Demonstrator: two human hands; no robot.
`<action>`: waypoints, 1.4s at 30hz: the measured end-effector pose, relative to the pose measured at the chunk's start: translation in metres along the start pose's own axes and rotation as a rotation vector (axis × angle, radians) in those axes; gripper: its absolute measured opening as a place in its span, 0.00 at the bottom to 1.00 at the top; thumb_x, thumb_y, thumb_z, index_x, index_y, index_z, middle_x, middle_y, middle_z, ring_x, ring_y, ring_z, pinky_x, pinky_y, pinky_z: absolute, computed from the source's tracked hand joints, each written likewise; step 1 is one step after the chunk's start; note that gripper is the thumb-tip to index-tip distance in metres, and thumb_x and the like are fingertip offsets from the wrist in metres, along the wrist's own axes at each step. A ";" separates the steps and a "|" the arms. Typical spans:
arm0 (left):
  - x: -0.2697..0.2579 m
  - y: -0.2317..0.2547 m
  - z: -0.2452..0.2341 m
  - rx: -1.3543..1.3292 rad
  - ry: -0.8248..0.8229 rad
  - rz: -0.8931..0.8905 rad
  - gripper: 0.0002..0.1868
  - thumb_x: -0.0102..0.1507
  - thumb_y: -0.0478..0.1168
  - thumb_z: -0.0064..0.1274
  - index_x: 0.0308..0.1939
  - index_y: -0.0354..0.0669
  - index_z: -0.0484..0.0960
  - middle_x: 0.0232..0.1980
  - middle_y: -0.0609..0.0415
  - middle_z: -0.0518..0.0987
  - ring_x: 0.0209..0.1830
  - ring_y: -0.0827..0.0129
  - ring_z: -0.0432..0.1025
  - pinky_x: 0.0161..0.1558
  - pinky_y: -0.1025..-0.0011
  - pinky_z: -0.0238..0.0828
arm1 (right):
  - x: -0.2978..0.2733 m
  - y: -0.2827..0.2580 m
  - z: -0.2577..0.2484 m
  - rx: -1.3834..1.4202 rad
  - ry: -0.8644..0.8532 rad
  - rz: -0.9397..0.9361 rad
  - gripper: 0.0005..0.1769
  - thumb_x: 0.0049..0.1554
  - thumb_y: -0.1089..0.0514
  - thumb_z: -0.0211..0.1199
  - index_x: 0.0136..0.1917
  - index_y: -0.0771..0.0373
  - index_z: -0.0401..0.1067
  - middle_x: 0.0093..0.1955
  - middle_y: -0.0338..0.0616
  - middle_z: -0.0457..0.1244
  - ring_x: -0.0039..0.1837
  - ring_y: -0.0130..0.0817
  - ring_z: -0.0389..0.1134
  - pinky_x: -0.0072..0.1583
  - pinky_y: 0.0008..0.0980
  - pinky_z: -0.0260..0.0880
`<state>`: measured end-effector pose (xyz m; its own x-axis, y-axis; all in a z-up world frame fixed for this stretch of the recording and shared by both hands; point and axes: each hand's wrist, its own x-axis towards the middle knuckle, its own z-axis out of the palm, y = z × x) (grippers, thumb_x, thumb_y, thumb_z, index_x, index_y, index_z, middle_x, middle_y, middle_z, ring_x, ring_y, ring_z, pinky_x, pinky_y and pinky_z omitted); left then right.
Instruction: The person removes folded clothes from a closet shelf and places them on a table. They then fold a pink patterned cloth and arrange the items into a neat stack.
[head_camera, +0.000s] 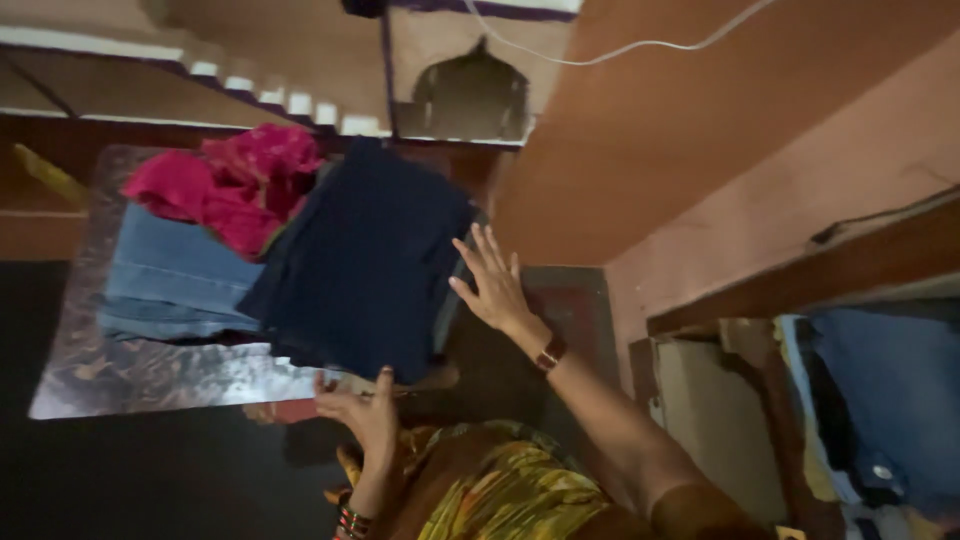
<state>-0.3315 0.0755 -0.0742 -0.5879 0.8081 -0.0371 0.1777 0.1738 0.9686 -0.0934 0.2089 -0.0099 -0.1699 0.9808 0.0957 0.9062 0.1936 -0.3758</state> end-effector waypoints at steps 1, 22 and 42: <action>-0.012 0.016 0.002 0.151 0.080 0.129 0.54 0.55 0.36 0.70 0.73 0.26 0.46 0.66 0.31 0.56 0.64 0.44 0.57 0.68 0.49 0.51 | -0.017 0.013 -0.006 0.015 0.029 0.015 0.38 0.64 0.35 0.52 0.82 0.44 0.51 0.88 0.46 0.34 0.87 0.48 0.33 0.75 0.75 0.36; -0.262 0.144 0.280 -0.475 -1.371 0.064 0.24 0.64 0.25 0.51 0.64 0.41 0.66 0.52 0.54 0.73 0.51 0.71 0.70 0.52 0.71 0.70 | -0.498 0.445 -0.164 -0.460 1.113 0.955 0.18 0.54 0.65 0.64 0.59 0.61 0.75 0.61 0.52 0.66 0.64 0.55 0.65 0.65 0.47 0.66; -0.311 0.082 0.289 -0.223 -1.673 -0.239 0.17 0.65 0.29 0.47 0.57 0.42 0.76 0.44 0.57 0.77 0.38 0.73 0.71 0.40 0.71 0.71 | -0.546 0.417 -0.227 -0.201 0.876 1.326 0.38 0.51 0.50 0.67 0.71 0.61 0.62 0.73 0.66 0.54 0.72 0.61 0.55 0.67 0.58 0.58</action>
<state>0.0938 0.0009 -0.0538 0.8523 0.4681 -0.2333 0.0237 0.4111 0.9113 0.4657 -0.2512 -0.0094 0.9414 0.1168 0.3164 0.2714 -0.8194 -0.5049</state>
